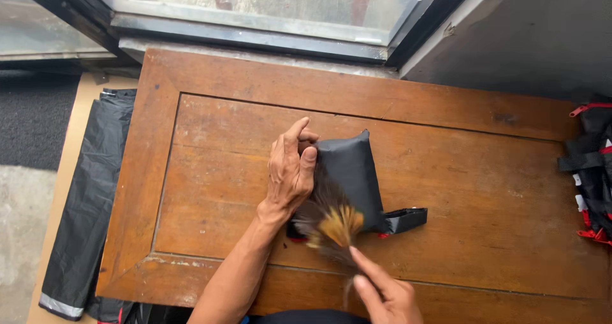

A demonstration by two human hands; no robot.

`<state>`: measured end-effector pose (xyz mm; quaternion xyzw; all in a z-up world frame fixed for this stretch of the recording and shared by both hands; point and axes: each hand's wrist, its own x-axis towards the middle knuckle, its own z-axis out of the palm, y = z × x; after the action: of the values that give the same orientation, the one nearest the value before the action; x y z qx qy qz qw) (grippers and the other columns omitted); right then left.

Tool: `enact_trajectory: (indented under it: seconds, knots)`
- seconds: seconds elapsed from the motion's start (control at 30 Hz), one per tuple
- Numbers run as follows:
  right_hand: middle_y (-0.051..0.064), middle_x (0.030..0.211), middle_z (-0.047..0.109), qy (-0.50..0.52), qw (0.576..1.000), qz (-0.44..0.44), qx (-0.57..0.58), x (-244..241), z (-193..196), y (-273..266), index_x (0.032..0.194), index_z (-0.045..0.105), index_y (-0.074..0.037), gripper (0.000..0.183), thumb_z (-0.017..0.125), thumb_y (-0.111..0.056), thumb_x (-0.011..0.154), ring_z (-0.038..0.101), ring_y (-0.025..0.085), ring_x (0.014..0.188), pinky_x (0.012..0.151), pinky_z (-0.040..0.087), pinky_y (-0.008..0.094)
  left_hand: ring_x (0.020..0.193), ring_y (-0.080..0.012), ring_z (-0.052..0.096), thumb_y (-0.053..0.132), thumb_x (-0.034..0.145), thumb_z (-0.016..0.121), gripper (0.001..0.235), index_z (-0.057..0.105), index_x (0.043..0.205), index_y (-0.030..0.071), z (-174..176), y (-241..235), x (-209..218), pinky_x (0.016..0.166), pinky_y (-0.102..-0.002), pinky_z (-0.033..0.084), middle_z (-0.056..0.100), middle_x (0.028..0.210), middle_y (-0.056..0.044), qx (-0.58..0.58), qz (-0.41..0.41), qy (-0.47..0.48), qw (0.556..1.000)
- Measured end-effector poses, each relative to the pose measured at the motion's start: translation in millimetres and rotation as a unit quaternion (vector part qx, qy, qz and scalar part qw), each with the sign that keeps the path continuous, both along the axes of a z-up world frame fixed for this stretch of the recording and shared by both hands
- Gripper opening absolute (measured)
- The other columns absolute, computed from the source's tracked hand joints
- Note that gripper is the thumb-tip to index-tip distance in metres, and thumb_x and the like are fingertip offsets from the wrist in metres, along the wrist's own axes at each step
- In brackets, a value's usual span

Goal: The person uses a feather duster to clean a small black pouch with red accents on a wooden table. After dusting the pouch, they place it into a plastic crate. The person then picks up a larger folded black bag, unfolds it on the table, and dusts its surface before rolling it back up.

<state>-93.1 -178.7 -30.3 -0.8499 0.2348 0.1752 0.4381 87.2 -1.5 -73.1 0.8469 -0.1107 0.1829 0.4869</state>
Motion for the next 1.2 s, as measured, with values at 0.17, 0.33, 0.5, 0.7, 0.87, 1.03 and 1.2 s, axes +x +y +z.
enact_trajectory:
  seconds: [0.17, 0.33, 0.5, 0.7, 0.87, 1.03, 1.2]
  knots:
    - [0.002, 0.082, 0.052, -0.122, 0.975, -0.187, 0.008, 15.1, 13.9, 9.8, 0.121, 0.068, -0.02, 0.041, 0.06, -0.016, 0.08, 0.041, 0.01, 0.077, 0.07, 0.031, 0.022, 0.095, -0.0221, 0.06, 0.054, 0.101, 0.019, 0.062, 0.04, 0.135, 0.006, -4.1, 3.7, 4.0, 0.088, -0.038, 0.04, 0.066, 0.103, -0.004, -0.015, -0.025, 0.012, 0.999]
    - [-0.003, 0.051, 0.053, 0.048, 0.998, 0.031, 0.016, -3.8, -17.4, 3.1, 0.122, 0.071, -0.043, 0.047, 0.07, -0.027, 0.078, 0.034, 0.009, 0.046, 0.047, 0.036, 0.019, 0.097, -0.0221, 0.061, 0.053, 0.101, 0.022, 0.059, 0.044, 0.133, 0.008, 1.1, 6.7, 8.1, 0.088, -0.037, 0.04, 0.066, 0.102, -0.004, -0.016, -0.056, -0.002, 0.998]
    - [0.0, 0.102, 0.074, -0.159, 0.954, -0.255, -0.011, 4.9, 3.2, 15.7, 0.125, 0.066, -0.016, 0.044, 0.059, -0.018, 0.082, 0.053, 0.001, 0.081, 0.071, 0.043, 0.015, 0.092, -0.018, 0.067, 0.061, 0.096, 0.014, 0.066, 0.038, 0.137, 0.016, 1.7, 10.0, 9.3, 0.078, -0.033, 0.047, 0.07, 0.093, 0.001, -0.099, -0.044, 0.117, 0.987]
    - [-0.014, 0.102, 0.085, -0.017, 0.999, 0.04, -0.001, -7.4, -12.1, 21.0, 0.117, 0.071, -0.045, 0.045, 0.066, -0.028, 0.076, 0.054, -0.009, 0.065, 0.061, 0.048, 0.011, 0.075, -0.0175, 0.069, 0.06, 0.097, 0.02, 0.065, 0.038, 0.137, 0.011, -1.4, 9.2, 6.5, 0.07, -0.027, 0.053, 0.068, 0.091, -0.004, -0.138, -0.063, 0.089, 0.984]
    - [-0.004, 0.079, 0.073, -0.189, 0.967, -0.169, -0.014, 1.9, -4.4, 27.7, 0.115, 0.072, -0.02, 0.038, 0.063, -0.017, 0.078, 0.043, 0.002, 0.055, 0.049, 0.035, 0.017, 0.09, -0.0223, 0.068, 0.062, 0.094, 0.009, 0.073, 0.05, 0.124, 0.01, -4.0, 10.4, 9.3, 0.078, -0.033, 0.047, 0.066, 0.105, 0.001, -0.117, -0.03, 0.117, 0.986]
    - [0.0, 0.049, 0.049, 0.037, 0.997, 0.047, -0.045, -10.1, -16.2, 26.7, 0.119, 0.069, -0.053, 0.048, 0.07, -0.033, 0.075, 0.038, 0.009, 0.044, 0.047, 0.041, 0.02, 0.097, -0.019, 0.068, 0.061, 0.097, 0.013, 0.067, 0.039, 0.136, 0.013, -1.4, 8.7, 7.5, 0.08, -0.033, 0.049, 0.07, 0.092, 0.001, -0.132, -0.047, 0.095, 0.986]
    - [-0.001, 0.042, 0.026, -0.129, 0.971, -0.19, -0.073, 6.2, 11.9, 26.6, 0.12, 0.068, -0.028, 0.041, 0.058, -0.03, 0.08, 0.023, 0.012, 0.039, 0.038, 0.024, 0.026, 0.093, -0.0189, 0.068, 0.061, 0.095, 0.012, 0.071, 0.044, 0.133, 0.01, 0.0, 8.1, 7.4, 0.084, -0.029, 0.046, 0.071, 0.088, -0.004, -0.198, -0.044, 0.128, 0.971]
